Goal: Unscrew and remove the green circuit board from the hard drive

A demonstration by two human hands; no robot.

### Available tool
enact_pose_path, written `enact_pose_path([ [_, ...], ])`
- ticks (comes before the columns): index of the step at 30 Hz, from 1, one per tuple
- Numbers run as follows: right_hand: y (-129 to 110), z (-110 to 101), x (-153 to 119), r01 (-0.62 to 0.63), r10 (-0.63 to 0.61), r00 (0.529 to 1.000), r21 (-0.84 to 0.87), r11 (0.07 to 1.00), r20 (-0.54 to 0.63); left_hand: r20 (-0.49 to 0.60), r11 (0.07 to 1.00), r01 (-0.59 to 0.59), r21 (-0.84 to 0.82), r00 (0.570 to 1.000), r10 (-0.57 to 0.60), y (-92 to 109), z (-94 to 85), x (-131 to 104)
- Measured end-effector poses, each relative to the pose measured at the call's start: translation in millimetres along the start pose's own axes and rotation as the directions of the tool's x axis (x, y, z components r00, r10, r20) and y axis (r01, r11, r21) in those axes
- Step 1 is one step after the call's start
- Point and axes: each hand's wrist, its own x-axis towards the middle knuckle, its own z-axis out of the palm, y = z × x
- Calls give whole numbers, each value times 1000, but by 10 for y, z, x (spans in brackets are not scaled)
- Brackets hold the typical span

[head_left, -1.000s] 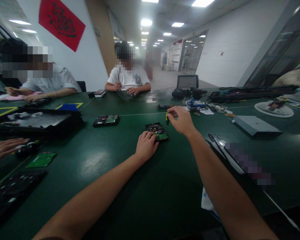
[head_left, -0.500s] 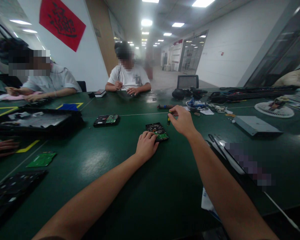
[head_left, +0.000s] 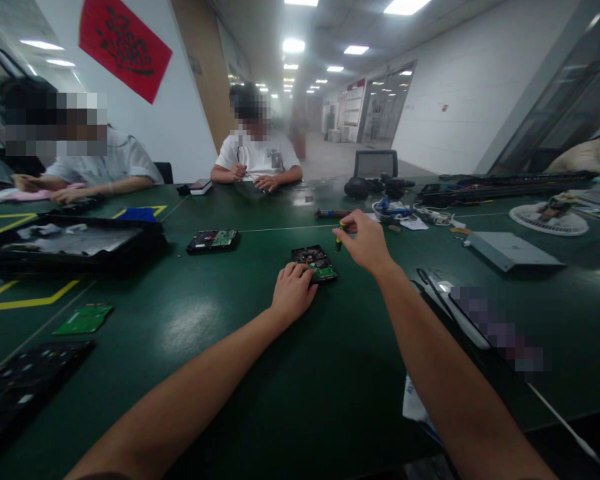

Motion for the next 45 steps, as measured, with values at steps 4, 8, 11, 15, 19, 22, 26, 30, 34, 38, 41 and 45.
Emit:
enact_pose_path([
  [4,1,2,-5,54,-55,998,17,998,33,5,1000,5,-2,1000,-5,4,-8,1],
  [8,6,-3,-4,64,-64,997,2,998,34,12,1000,2,-5,1000,-2,1,-8,5],
  [11,7,-7,0,24,-24,999,12,1000,21,14,1000,4,-7,1000,-4,2,-6,7],
  [15,-5,-5,-5,52,-52,998,9,999,42,1,1000,0,0,1000,0,3,5,5],
  [19,1,-1,-6,76,-75,997,-22,997,31,-8,1000,-8,-4,1000,8,-4,16,5],
  [22,16,-1,-3,20,-20,1000,-17,1000,13,6,1000,6,-11,1000,-6,-6,17,7],
  [26,5,-2,-7,21,-22,999,10,1000,38,21,1000,14,-8,1000,-14,-4,16,10],
  [30,-12,-4,-11,64,-64,997,-14,998,41,9,1000,4,-7,1000,-4,-9,26,9],
  [34,2,-8,-6,29,-29,1000,-26,999,0,-1,1000,-4,-6,1000,4,-15,35,5],
  [38,-14,-14,-7,56,-56,998,-24,998,28,-9,1000,-7,-1,1000,7,-14,35,1],
  [41,-42,-25,-9,92,-91,995,-35,995,37,-2,1000,-5,-5,1000,5,-16,37,2],
  [45,-41,-31,-8,64,-64,998,-16,998,16,-5,1000,-2,-12,1000,2,-18,36,3],
])
